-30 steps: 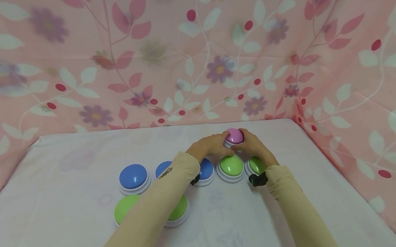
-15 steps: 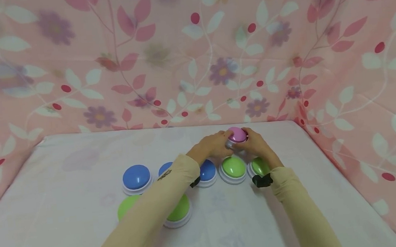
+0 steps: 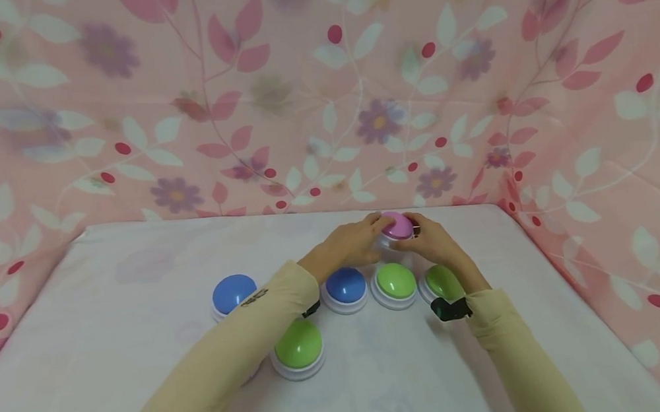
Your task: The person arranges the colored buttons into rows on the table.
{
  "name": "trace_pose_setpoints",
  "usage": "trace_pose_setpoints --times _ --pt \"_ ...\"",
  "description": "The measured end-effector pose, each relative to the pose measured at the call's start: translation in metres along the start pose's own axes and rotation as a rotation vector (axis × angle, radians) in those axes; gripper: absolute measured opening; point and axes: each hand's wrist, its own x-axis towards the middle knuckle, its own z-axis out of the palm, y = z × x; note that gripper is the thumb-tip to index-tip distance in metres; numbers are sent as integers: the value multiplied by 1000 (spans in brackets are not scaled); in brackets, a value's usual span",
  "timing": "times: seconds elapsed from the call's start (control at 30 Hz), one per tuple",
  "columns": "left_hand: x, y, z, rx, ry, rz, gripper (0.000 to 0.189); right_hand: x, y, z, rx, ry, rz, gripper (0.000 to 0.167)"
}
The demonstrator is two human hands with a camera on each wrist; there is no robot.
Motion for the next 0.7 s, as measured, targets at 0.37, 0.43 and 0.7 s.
trace_pose_setpoints --times 0.37,0.43,0.7 --pt "-28 3 -16 38 72 126 71 -23 -24 -6 -24 10 -54 83" --pt "-34 4 -18 49 91 148 69 -28 -28 -7 -21 8 -74 84" --pt "-60 5 -26 63 147 219 67 -48 -43 -5 -4 -22 -126 86"
